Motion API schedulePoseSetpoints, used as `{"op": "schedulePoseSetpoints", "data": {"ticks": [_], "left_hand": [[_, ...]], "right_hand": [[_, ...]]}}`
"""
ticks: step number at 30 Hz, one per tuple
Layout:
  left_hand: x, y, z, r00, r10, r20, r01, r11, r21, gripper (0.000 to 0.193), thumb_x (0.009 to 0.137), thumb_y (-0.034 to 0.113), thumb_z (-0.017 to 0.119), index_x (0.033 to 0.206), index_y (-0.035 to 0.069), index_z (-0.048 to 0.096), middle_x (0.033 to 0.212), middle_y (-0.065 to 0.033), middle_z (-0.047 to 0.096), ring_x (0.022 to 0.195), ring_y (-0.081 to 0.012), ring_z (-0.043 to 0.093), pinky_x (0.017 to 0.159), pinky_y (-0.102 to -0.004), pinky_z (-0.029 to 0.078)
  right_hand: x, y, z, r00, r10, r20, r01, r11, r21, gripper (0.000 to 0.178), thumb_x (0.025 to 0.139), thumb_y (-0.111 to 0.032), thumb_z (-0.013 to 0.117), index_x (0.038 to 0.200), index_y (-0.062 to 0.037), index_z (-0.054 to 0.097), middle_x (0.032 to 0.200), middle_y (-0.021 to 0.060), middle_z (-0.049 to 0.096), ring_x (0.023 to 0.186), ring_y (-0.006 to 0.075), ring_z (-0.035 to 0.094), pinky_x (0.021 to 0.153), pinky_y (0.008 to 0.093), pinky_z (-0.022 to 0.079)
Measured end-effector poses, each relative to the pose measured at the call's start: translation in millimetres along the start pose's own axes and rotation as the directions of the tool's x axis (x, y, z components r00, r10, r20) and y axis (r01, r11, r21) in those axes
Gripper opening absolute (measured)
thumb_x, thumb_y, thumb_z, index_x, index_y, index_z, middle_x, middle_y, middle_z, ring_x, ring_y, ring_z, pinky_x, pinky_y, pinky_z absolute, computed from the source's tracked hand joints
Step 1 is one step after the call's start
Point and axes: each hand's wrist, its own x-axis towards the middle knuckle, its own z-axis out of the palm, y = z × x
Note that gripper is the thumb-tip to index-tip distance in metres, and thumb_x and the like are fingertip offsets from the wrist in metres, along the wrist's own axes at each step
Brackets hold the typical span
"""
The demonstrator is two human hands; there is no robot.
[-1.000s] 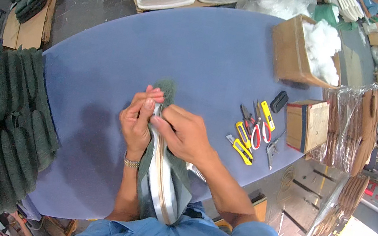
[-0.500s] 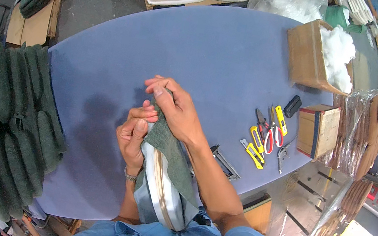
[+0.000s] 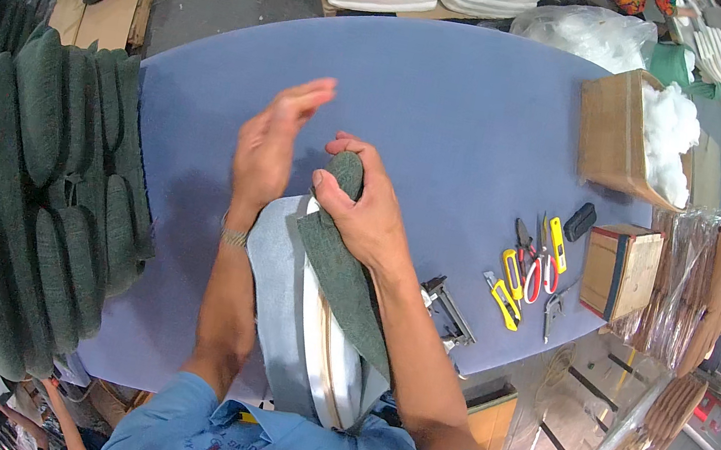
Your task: The person assembles green fabric cushions by inserting white foam inserts, folding and tucking the fabric edges, and securing seams with a staple gun. The person also uses a utility knife to trim excess fabric and stacks the finished cushions on the table.
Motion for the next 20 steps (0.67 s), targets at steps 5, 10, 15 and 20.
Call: {"op": "schedulePoseSetpoints", "data": {"ticks": [5,10,15,20], "left_hand": [[17,-1,36,0.927,-0.148,0.343,0.202,0.971,-0.127,0.049,0.111,0.035,0.041,0.126,-0.004,0.068,0.144,-0.0163,0.059,0.126,-0.0268,0.061,0.107,-0.0384,0.045],[-8,-30,38,0.892,-0.154,0.424,0.254,0.948,-0.191,0.042,0.109,0.032,0.048,0.106,-0.001,0.075,0.119,-0.0112,0.073,0.116,-0.0213,0.064,0.099,-0.0374,0.049],[-7,-12,45,0.864,-0.213,0.456,0.227,0.974,0.023,0.033,0.105,0.025,0.055,0.092,-0.001,0.07,0.102,-0.0122,0.07,0.103,-0.0225,0.066,0.091,-0.0354,0.051],[-15,-31,54,0.916,-0.121,0.382,0.165,0.983,-0.083,0.028,0.101,0.026,0.064,0.091,0.0,0.069,0.094,-0.009,0.068,0.098,-0.023,0.066,0.092,-0.036,0.05]], "right_hand": [[-15,-13,-1,0.996,0.086,-0.018,-0.085,0.995,0.047,0.061,0.09,-0.025,0.073,0.141,0.0009,0.051,0.134,0.0146,0.061,0.12,0.0235,0.059,0.105,0.0375,0.045],[-36,-6,-25,0.992,0.114,-0.058,-0.123,0.975,-0.183,0.082,0.085,-0.036,0.078,0.144,0.0094,0.045,0.129,0.0229,0.063,0.121,0.0335,0.062,0.106,0.0428,0.046],[-62,-38,-52,0.991,-0.129,0.026,0.125,0.87,-0.477,0.089,0.076,-0.035,0.087,0.144,0.0059,0.046,0.128,0.0238,0.062,0.117,0.0367,0.063,0.104,0.0455,0.049],[-58,-48,-73,0.99,0.109,0.09,-0.024,0.758,-0.652,0.082,0.08,-0.024,0.084,0.15,-0.0054,0.043,0.145,0.0176,0.051,0.127,0.0333,0.057,0.107,0.0425,0.048]]}}
